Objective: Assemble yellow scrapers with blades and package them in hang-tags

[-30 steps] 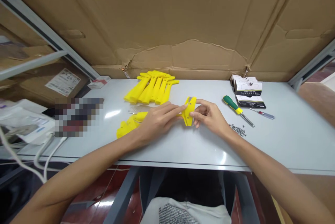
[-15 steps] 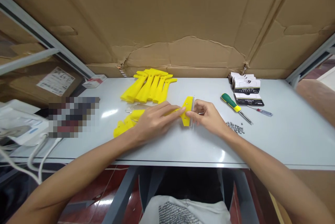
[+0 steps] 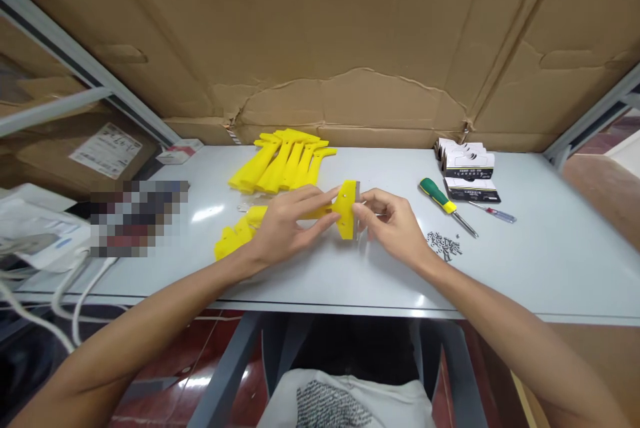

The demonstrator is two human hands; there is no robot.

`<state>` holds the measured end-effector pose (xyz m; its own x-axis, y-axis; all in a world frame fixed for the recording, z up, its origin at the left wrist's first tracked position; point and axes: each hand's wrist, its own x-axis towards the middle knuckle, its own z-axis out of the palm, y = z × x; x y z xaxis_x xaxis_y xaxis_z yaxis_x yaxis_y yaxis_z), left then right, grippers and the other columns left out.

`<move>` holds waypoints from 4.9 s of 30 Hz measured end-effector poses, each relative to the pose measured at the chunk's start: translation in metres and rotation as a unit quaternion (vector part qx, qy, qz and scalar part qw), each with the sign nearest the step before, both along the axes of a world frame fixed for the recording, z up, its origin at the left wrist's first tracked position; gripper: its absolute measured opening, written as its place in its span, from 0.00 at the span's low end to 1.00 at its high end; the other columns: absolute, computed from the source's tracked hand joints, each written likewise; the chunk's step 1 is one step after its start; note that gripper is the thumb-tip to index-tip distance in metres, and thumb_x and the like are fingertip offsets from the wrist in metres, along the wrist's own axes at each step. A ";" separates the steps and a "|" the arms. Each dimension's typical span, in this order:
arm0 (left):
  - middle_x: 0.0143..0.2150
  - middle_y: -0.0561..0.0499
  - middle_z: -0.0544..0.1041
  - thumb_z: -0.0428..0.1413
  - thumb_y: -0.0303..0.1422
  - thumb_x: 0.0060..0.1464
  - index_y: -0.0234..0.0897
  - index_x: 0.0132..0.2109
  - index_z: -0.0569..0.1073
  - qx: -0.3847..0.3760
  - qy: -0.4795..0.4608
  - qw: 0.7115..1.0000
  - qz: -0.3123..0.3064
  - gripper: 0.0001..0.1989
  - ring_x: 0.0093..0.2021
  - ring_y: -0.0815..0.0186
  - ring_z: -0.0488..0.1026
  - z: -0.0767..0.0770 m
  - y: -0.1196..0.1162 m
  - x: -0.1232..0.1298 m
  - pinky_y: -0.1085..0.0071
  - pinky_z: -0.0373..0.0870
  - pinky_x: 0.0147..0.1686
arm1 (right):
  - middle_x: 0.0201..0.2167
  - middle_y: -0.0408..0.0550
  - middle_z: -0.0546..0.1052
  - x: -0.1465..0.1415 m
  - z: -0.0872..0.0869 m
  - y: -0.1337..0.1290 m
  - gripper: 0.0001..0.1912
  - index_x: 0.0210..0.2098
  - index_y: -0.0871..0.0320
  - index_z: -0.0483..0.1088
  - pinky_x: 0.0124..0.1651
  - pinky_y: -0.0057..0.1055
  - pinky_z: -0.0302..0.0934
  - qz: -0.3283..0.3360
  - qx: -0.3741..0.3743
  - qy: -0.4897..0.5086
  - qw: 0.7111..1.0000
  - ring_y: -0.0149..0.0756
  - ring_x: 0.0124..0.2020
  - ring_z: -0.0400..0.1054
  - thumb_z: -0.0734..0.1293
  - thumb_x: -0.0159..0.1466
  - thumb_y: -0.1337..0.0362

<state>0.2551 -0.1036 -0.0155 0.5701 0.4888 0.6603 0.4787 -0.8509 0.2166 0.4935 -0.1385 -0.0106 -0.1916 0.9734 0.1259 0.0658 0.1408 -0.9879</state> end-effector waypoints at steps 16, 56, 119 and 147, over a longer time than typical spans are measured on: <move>0.41 0.48 0.84 0.64 0.37 0.71 0.35 0.61 0.84 -0.058 -0.056 0.997 -0.014 0.17 0.38 0.67 0.79 0.007 0.002 -0.003 0.71 0.76 0.41 | 0.36 0.50 0.85 0.004 0.000 0.008 0.19 0.40 0.58 0.88 0.28 0.28 0.75 0.023 0.038 0.030 0.999 0.32 0.28 0.78 0.82 0.61 0.48; 0.44 0.51 0.88 0.69 0.45 0.64 0.48 0.60 0.85 -0.139 -0.145 0.978 0.054 0.20 0.42 0.62 0.83 0.004 0.008 -0.005 0.63 0.83 0.47 | 0.35 0.48 0.86 0.157 0.070 0.010 0.11 0.41 0.50 0.86 0.34 0.39 0.65 0.066 -0.017 -0.538 0.840 0.39 0.31 0.75 0.76 0.65 0.53; 0.42 0.48 0.87 0.67 0.46 0.65 0.42 0.64 0.84 -0.173 -0.129 0.977 -0.003 0.24 0.40 0.64 0.80 -0.014 0.013 0.001 0.66 0.74 0.44 | 0.33 0.46 0.80 0.082 0.038 0.012 0.09 0.45 0.55 0.80 0.33 0.34 0.59 -0.055 0.164 -0.327 0.929 0.29 0.28 0.62 0.74 0.65 0.64; 0.41 0.49 0.83 0.62 0.42 0.73 0.44 0.67 0.80 -0.091 -0.081 0.989 -0.083 0.21 0.39 0.66 0.78 -0.013 -0.008 0.011 0.70 0.74 0.41 | 0.23 0.39 0.71 0.003 -0.003 0.005 0.17 0.30 0.57 0.78 0.21 0.24 0.41 0.029 -0.151 0.118 0.981 0.22 0.22 0.54 0.87 0.51 0.60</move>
<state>0.2666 -0.1119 -0.0282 0.5470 0.5168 0.6586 0.2820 -0.8545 0.4362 0.4960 -0.1334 -0.0132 -0.2476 0.9615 -0.1190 -0.1688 -0.1638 -0.9719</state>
